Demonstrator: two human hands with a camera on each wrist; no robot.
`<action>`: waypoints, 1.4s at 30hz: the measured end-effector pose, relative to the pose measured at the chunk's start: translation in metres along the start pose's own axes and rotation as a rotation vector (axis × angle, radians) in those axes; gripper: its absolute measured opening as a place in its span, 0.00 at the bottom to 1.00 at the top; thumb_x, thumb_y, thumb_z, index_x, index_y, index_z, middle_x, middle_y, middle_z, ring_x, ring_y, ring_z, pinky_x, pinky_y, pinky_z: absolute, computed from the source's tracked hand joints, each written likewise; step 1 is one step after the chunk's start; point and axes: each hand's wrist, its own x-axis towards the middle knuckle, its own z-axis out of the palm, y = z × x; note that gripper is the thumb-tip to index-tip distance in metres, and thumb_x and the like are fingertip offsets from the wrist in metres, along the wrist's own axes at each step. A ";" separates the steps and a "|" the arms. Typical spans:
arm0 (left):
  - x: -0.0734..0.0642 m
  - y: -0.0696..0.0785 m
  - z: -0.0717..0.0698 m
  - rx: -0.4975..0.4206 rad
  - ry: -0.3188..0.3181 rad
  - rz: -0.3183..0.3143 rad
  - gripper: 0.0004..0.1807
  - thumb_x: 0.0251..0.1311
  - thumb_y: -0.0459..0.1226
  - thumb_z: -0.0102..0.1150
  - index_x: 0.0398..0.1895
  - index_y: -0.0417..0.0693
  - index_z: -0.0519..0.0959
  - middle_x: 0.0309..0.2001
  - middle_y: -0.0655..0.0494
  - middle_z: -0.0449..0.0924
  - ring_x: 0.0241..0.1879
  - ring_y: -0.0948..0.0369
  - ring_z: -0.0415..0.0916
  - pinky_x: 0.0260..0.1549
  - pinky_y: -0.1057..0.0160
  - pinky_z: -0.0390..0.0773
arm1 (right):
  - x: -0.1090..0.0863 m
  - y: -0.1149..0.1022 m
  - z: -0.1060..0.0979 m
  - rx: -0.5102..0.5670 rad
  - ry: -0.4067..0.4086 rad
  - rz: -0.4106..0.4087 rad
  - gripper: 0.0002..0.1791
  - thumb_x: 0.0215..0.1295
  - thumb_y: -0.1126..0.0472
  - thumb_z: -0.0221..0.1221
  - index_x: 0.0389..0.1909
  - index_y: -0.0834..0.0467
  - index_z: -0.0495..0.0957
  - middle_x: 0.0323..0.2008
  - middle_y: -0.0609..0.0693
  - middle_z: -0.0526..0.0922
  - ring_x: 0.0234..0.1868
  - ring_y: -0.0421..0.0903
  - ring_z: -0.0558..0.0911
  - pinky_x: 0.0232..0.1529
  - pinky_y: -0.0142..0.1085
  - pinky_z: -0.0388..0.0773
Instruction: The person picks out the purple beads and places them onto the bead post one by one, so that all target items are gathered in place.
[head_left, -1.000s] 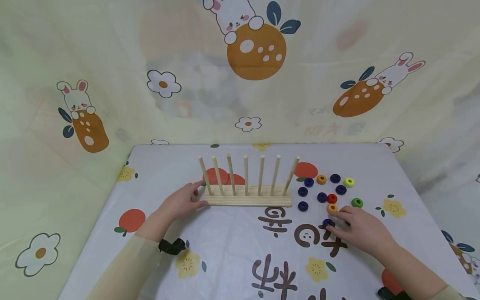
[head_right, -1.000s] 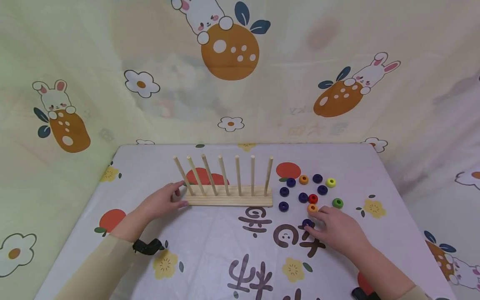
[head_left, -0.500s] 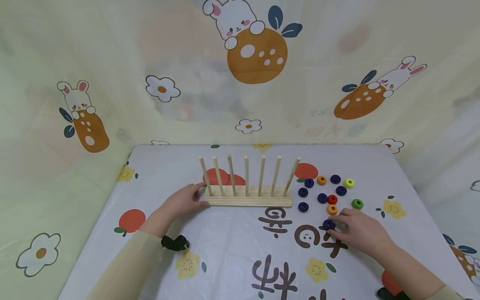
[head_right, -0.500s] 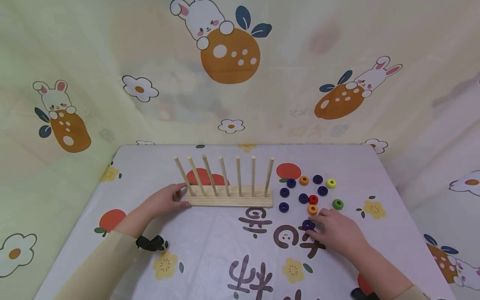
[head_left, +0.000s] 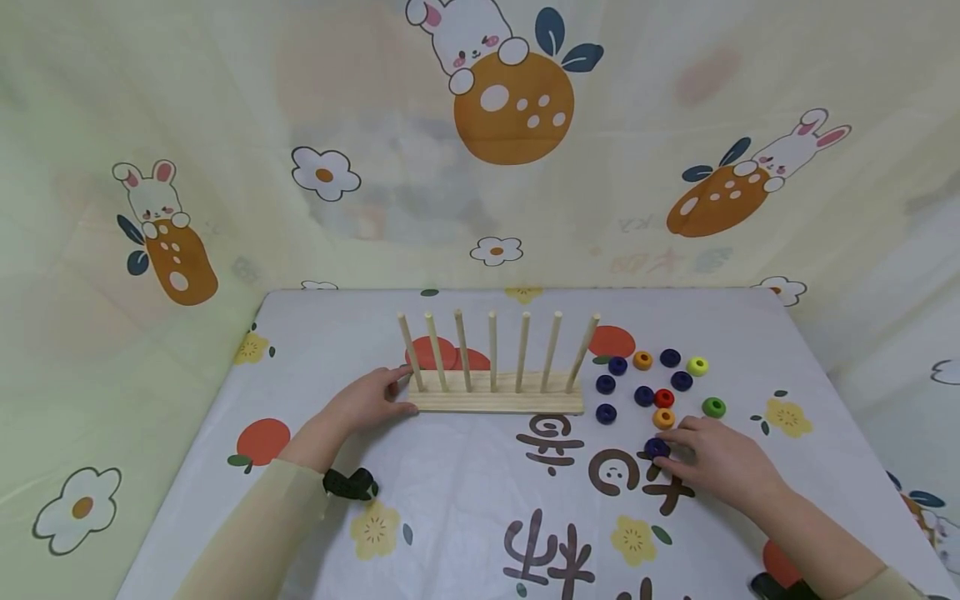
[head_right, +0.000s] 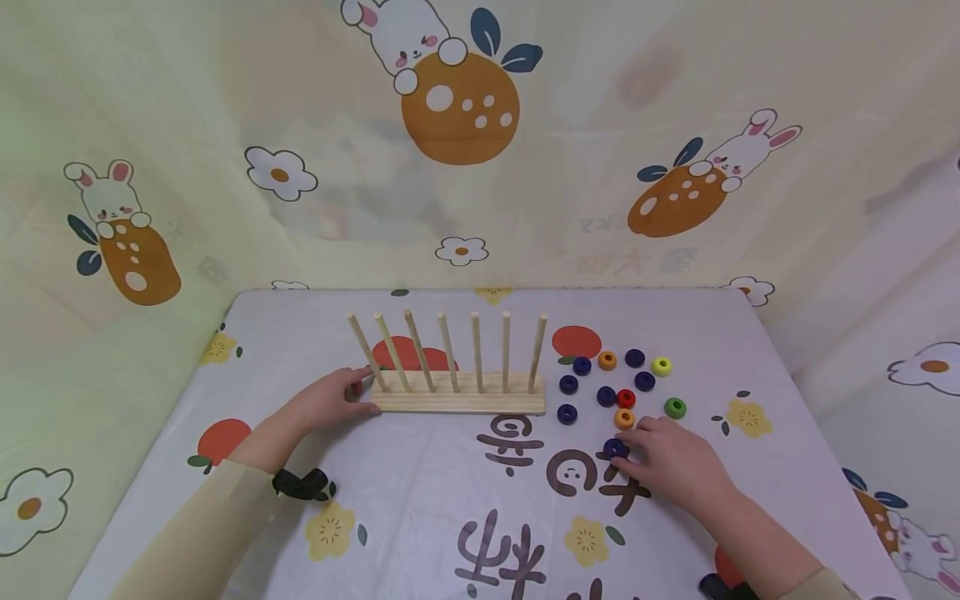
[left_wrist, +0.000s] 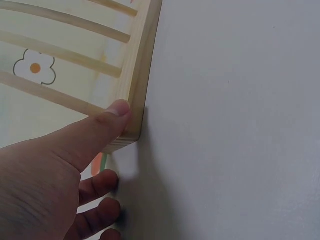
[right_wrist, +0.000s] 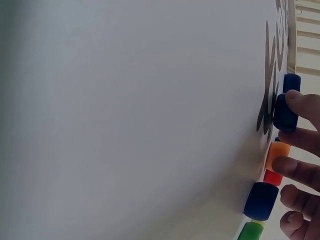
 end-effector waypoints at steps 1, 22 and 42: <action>0.000 0.000 0.000 -0.002 -0.003 -0.001 0.44 0.54 0.53 0.72 0.74 0.58 0.65 0.37 0.55 0.71 0.37 0.58 0.68 0.37 0.58 0.69 | 0.000 0.000 0.000 -0.001 0.005 -0.004 0.24 0.52 0.43 0.72 0.46 0.54 0.87 0.35 0.46 0.81 0.32 0.42 0.76 0.32 0.38 0.77; -0.003 0.001 -0.004 -0.011 -0.018 -0.006 0.46 0.54 0.52 0.72 0.75 0.57 0.64 0.37 0.54 0.70 0.36 0.57 0.66 0.36 0.58 0.67 | 0.003 -0.005 -0.016 0.017 0.074 0.005 0.23 0.55 0.44 0.71 0.46 0.53 0.87 0.38 0.48 0.83 0.38 0.48 0.79 0.38 0.46 0.80; 0.001 -0.002 -0.005 -0.029 -0.038 -0.012 0.44 0.54 0.52 0.72 0.74 0.58 0.65 0.38 0.54 0.70 0.39 0.57 0.67 0.39 0.58 0.68 | 0.017 -0.014 -0.041 0.028 0.148 0.019 0.24 0.57 0.45 0.70 0.48 0.58 0.86 0.42 0.56 0.82 0.45 0.56 0.79 0.42 0.52 0.79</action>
